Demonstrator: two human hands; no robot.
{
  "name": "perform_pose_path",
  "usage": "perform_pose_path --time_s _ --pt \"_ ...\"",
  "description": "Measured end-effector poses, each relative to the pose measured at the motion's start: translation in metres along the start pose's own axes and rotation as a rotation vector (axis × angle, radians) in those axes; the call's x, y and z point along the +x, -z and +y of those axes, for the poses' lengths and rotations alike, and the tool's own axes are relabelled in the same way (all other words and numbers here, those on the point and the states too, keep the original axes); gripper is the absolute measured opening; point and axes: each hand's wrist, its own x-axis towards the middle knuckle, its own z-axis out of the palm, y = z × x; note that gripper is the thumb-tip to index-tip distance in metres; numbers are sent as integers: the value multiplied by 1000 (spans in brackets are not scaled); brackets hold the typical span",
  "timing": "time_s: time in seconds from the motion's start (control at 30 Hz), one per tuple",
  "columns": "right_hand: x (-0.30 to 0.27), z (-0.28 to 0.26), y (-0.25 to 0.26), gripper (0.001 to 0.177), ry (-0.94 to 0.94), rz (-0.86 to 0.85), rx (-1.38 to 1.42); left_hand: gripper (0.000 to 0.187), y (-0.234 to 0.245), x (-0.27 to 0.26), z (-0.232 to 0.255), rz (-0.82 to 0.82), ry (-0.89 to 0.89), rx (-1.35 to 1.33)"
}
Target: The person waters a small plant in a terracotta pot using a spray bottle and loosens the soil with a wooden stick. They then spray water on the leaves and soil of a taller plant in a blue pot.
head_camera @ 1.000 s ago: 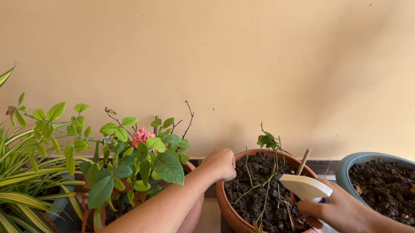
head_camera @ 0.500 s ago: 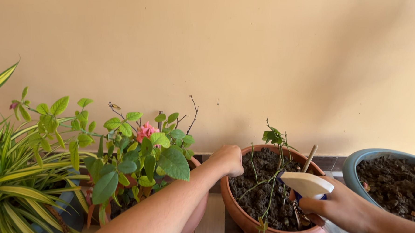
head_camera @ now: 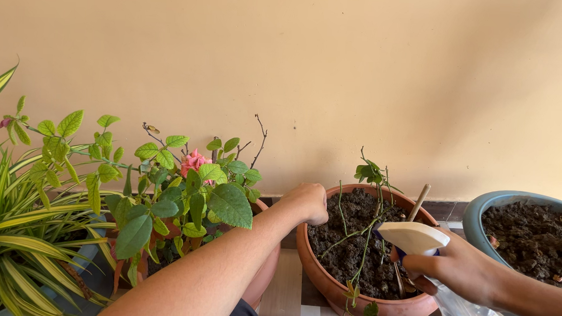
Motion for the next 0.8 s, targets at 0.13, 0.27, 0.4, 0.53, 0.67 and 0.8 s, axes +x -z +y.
perform_pose_path --time_s 0.13,0.27,0.4,0.53,0.67,0.8 --pt "-6 -2 1 20 -78 29 -92 21 1 -1 0 -9 -2 18" --pt "-14 8 9 20 -125 18 9 19 0 2 4 -22 -9 25" --pt "-22 23 14 20 -180 11 -59 18 1 0 11 -76 6 54" --pt "-31 40 20 22 -121 -9 -49 26 -4 0 20 -112 14 80" --pt "-38 43 26 19 -157 -8 -14 25 -10 6 19 -117 18 103" --pt "-47 41 32 20 -178 57 19 24 -15 10 15 -141 8 103"
